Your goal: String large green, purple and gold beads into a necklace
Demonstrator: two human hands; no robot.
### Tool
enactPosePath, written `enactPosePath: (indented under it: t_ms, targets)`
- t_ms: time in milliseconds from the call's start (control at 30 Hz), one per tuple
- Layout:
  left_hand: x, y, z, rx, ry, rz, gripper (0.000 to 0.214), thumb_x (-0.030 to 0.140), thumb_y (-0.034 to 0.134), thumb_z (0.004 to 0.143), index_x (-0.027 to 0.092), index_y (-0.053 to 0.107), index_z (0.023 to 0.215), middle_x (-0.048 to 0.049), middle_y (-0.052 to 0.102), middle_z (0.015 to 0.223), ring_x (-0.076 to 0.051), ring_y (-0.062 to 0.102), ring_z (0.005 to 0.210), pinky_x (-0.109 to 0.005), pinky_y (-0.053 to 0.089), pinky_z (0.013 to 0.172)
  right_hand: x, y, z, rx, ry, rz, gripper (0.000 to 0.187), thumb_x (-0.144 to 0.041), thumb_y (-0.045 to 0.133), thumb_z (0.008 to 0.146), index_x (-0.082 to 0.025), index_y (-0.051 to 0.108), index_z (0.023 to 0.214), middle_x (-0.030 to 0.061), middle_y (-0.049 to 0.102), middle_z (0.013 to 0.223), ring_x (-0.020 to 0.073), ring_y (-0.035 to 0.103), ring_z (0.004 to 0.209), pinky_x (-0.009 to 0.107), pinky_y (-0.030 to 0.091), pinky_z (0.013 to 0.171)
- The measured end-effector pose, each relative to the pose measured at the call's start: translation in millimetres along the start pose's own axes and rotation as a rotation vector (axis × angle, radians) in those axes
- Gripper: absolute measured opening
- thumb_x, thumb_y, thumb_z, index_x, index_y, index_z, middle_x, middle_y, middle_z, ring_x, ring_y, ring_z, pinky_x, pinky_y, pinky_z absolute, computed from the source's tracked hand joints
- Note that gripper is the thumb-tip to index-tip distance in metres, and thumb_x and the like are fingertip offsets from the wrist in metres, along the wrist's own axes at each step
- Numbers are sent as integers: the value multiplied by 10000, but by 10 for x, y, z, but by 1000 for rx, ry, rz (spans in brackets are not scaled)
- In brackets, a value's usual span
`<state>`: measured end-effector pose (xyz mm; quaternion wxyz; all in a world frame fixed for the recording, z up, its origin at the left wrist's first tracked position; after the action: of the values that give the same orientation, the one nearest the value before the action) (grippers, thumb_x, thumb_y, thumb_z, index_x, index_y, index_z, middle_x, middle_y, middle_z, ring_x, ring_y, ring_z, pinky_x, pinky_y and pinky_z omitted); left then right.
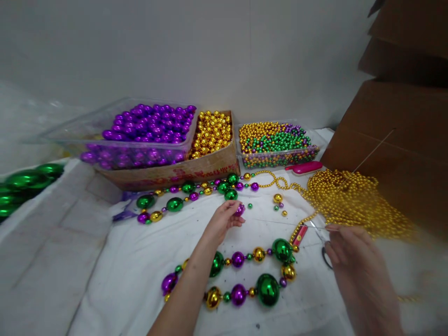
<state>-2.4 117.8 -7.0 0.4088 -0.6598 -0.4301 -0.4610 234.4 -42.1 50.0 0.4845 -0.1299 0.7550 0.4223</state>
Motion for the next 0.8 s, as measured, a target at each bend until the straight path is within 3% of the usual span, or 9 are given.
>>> enactPosePath:
  t_ms: [133, 233, 467, 667, 800]
  targets:
    - [-48, 57, -455, -135, -133, -649, 275, 339, 582, 860, 173, 599, 1079, -76, 672, 906, -71, 574, 566, -171, 466, 515, -58, 121, -72, -54, -73, -17, 136, -241, 700, 735, -178, 580, 731, 21, 617, 780, 55, 369, 522, 180, 328, 439]
    - [-130, 26, -703, -123, -198, -867, 241, 269, 567, 875, 180, 623, 1092, -83, 678, 953, -83, 596, 634, -187, 502, 585, -89, 211, -121, -87, -91, -26, 144, -223, 689, 747, -171, 558, 717, 4, 597, 727, 51, 350, 505, 182, 319, 433]
    - [-217, -168, -997, 64, -140, -1004, 211, 135, 552, 865, 152, 633, 1059, -89, 675, 1019, -115, 648, 744, -225, 550, 701, -151, 308, -273, -117, -206, -120, 124, -242, 653, 793, -177, 551, 763, 22, 624, 794, 55, 386, 508, 201, 335, 442]
    - [-227, 32, -1102, 35, -269, -1173, 182, 225, 519, 914, 83, 632, 924, -122, 694, 924, -111, 663, 726, -196, 553, 690, -164, 385, -707, -179, -466, -475, 103, -252, 661, 797, -185, 597, 753, 68, 652, 856, 114, 516, 591, 239, 388, 459]
    - [-228, 134, -1131, 1, -301, -1246, 207, 261, 528, 911, 84, 629, 876, -113, 700, 876, -109, 656, 692, -203, 555, 670, -178, 453, -930, -205, -577, -529, 108, -279, 697, 761, -212, 629, 711, 75, 653, 783, 185, 583, 703, 294, 462, 548]
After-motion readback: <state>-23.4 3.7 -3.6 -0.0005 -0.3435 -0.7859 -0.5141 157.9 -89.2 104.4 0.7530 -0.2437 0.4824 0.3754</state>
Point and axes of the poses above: each hand's wrist, its own z-axis towards the middle knuckle, its own y-axis out of the palm, x = y × z, the point moved 3 cm from there along z, towards the middle knuckle
